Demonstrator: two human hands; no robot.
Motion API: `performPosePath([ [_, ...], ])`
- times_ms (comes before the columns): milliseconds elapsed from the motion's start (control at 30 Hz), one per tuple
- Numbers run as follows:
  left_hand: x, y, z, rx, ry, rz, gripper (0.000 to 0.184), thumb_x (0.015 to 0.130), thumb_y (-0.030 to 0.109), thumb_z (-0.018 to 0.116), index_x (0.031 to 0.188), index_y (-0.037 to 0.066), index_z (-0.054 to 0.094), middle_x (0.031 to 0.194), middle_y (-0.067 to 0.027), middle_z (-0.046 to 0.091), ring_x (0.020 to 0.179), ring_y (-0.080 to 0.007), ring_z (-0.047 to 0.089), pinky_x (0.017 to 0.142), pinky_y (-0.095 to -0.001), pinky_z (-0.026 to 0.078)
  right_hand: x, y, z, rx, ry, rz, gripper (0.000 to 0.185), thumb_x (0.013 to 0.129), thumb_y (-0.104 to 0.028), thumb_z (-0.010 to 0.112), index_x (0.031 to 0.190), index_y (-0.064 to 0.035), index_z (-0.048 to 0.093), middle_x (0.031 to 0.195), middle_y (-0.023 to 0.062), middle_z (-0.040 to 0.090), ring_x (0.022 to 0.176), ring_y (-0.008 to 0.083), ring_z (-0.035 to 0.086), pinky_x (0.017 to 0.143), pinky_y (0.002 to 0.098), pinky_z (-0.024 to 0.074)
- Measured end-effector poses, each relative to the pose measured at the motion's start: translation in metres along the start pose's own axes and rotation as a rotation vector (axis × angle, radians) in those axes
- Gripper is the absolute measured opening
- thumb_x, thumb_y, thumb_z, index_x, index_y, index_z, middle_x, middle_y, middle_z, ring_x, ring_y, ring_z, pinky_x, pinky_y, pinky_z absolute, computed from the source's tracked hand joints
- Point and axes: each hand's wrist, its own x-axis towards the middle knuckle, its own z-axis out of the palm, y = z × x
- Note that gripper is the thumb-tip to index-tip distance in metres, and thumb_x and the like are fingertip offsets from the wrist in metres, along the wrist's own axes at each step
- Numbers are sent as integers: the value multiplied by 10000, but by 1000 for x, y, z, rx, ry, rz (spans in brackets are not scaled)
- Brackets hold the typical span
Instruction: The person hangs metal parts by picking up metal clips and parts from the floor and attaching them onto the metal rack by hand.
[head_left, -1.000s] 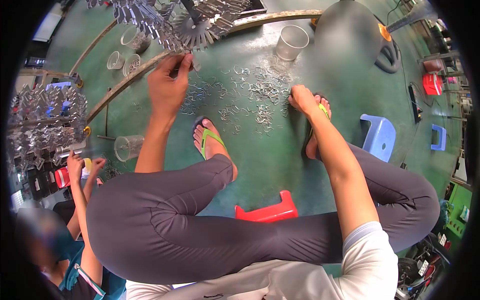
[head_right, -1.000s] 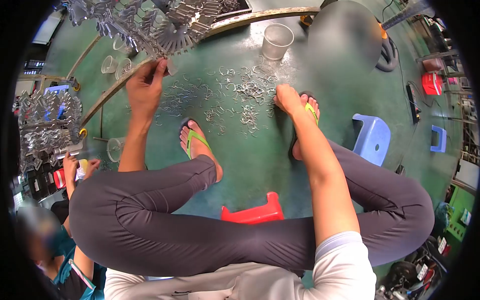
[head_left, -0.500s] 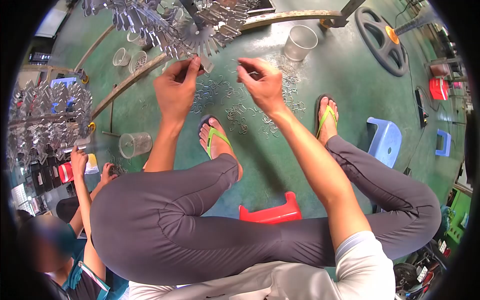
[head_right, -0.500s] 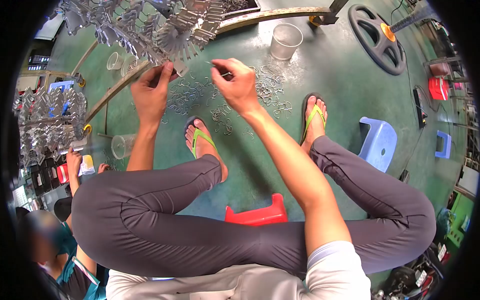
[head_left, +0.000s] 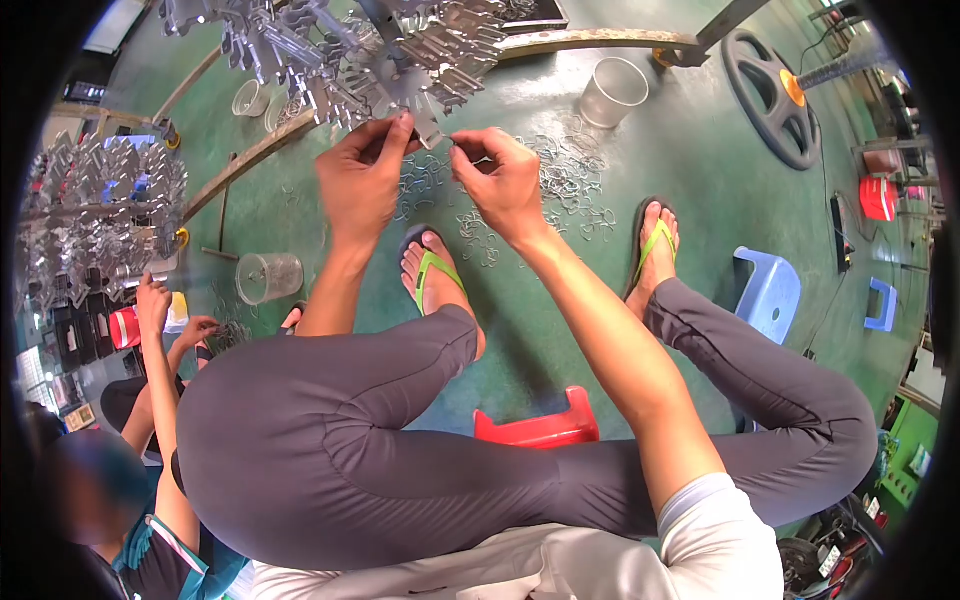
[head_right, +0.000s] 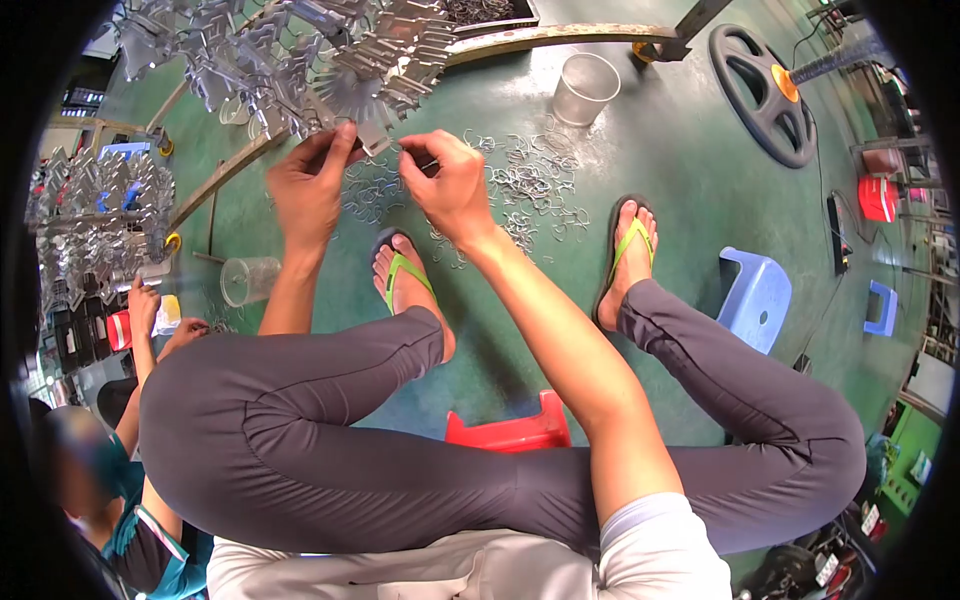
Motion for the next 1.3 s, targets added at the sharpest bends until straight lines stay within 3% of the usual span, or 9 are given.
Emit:
performPosePath([
  [200, 5, -10, 10, -103, 13, 42, 252, 975, 167, 766, 1053, -72, 752, 969, -130, 766, 835, -178, 751, 793, -291, 623, 28, 9, 0, -84, -53, -2, 156, 866, -82, 743, 968, 34, 762, 849, 176, 768, 761, 231, 769, 716, 341, 605],
  [400, -3, -31, 20, 110, -71, 45, 210, 949, 146, 762, 1043, -42, 750, 830, -100, 777, 728, -137, 747, 664, -264, 579, 57, 12, -1, -129, -92, 82, 191, 881, -115, 750, 985, 43, 770, 826, 157, 780, 737, 183, 764, 698, 314, 595],
  [533, 15, -45, 31, 291, -134, -22, 247, 981, 159, 721, 1078, -67, 737, 875, -129, 776, 735, -170, 764, 619, -278, 579, 70, 20, -6, -82, -124, 168, 220, 887, -140, 759, 1013, 40, 770, 813, 142, 777, 721, 159, 748, 676, 304, 578],
  [667, 37, -71, 44, 313, -118, 179, 217, 956, 136, 719, 1062, -51, 751, 894, -170, 769, 730, -211, 771, 625, -309, 584, 76, 18, -16, -217, -168, 164, 240, 887, -172, 765, 1031, 18, 772, 819, 122, 777, 741, 136, 733, 696, 308, 569],
  [800, 45, -83, 53, 355, -103, 352, 183, 911, 92, 719, 1039, -32, 764, 893, -199, 754, 736, -276, 762, 625, -345, 580, 81, 8, -23, -311, -195, 120, 239, 880, -159, 753, 1033, 24, 769, 838, 152, 778, 767, 186, 758, 723, 331, 582],
  [933, 46, -76, 54, 324, -69, 426, 201, 850, 66, 717, 1022, -28, 767, 899, -214, 746, 751, -324, 749, 627, -368, 567, 85, -25, -20, -477, -211, -207, 272, 867, -158, 743, 1049, 43, 765, 787, 168, 757, 736, 256, 759, 748, 344, 598],
  [967, 42, -73, 54, 266, -92, 337, 165, 872, 132, 711, 930, -14, 762, 892, -229, 732, 802, -427, 705, 735, -476, 552, 86, -31, -20, -458, -222, -223, 264, 855, -163, 743, 1010, 50, 767, 773, 213, 730, 716, 319, 744, 723, 373, 586],
  [1100, 40, -80, 60, 294, -28, 392, 154, 843, 83, 725, 956, -13, 765, 884, -205, 747, 735, -339, 736, 660, -394, 569, 95, -43, -17, -566, -289, -37, 241, 854, -172, 737, 911, 62, 753, 750, 301, 657, 699, 432, 697, 666, 468, 541],
  [1300, 35, -82, 56, 245, -29, 325, 131, 872, 93, 726, 931, -19, 760, 876, -199, 748, 744, -324, 743, 670, -378, 573, 97, -52, -6, -720, -317, -66, 211, 847, -153, 724, 899, 49, 756, 763, 287, 681, 744, 457, 699, 684, 483, 547],
])
